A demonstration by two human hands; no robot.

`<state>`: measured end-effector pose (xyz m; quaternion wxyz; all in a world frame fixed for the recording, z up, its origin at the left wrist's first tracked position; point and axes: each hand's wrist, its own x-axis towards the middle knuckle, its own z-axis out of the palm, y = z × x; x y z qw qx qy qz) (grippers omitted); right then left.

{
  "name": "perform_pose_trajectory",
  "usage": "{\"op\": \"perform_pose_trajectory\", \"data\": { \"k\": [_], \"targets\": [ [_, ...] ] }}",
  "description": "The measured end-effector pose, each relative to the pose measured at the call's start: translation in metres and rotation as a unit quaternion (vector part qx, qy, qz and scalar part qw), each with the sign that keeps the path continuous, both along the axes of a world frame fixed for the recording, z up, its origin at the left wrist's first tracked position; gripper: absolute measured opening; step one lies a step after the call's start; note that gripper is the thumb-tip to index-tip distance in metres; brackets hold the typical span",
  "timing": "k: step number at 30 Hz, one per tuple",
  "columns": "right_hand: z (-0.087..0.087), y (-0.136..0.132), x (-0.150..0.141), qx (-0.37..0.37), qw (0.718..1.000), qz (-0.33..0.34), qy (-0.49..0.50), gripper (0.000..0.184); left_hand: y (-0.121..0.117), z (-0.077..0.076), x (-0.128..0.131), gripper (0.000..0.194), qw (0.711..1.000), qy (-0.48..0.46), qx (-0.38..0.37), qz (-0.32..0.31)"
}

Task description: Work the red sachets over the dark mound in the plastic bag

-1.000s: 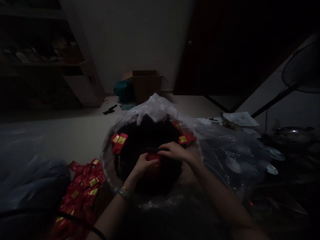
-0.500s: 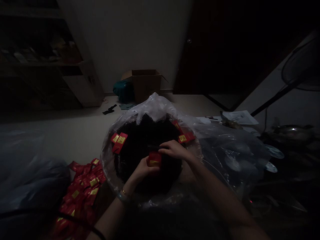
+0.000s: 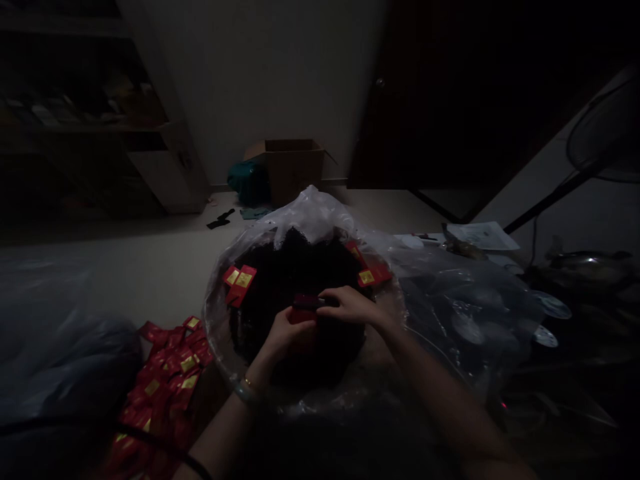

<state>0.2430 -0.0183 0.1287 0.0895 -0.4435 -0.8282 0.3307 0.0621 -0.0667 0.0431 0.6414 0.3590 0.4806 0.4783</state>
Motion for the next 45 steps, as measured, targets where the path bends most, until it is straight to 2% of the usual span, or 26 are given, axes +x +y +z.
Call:
{"op": "perform_pose_trajectory", "data": {
  "k": [9,15,25,32,34,36,39,42,45],
  "targets": [
    [-0.007,0.003,-0.005,0.024,1.000,-0.001,0.003,0.030,-0.001,0.001,-0.001,0.050,0.999,0.043,0.014,-0.010],
    [-0.012,0.001,-0.005,0.037,0.999,0.003,-0.007,0.028,0.002,0.010,-0.001,0.048,0.998,0.051,0.019,0.025],
    [-0.020,0.002,-0.006,0.060,0.998,0.006,-0.012,0.026,0.006,0.007,-0.003,0.049,0.998,0.039,0.005,0.040],
    [-0.029,0.005,-0.006,0.009,0.999,0.000,0.037,0.031,0.010,0.007,-0.006,0.042,0.999,0.044,-0.002,0.023],
    [-0.034,0.008,-0.004,-0.002,0.996,-0.031,0.083,0.033,0.012,0.007,-0.007,0.041,0.999,0.041,-0.011,0.020],
    [-0.042,0.013,-0.001,0.010,0.989,-0.098,0.109,0.035,0.013,0.006,-0.008,0.042,0.999,0.031,-0.015,0.031],
    [-0.055,0.017,0.005,0.031,0.985,-0.169,0.030,0.039,0.014,0.004,-0.010,0.043,0.998,0.018,-0.003,0.064],
    [-0.070,0.014,0.008,0.035,0.981,-0.162,-0.102,0.045,0.015,0.002,-0.011,0.044,0.996,0.021,0.001,0.086],
    [-0.081,0.008,0.005,0.072,0.976,-0.150,-0.141,0.044,0.017,-0.002,-0.012,0.046,0.995,0.028,0.007,0.095]
  ]
}}
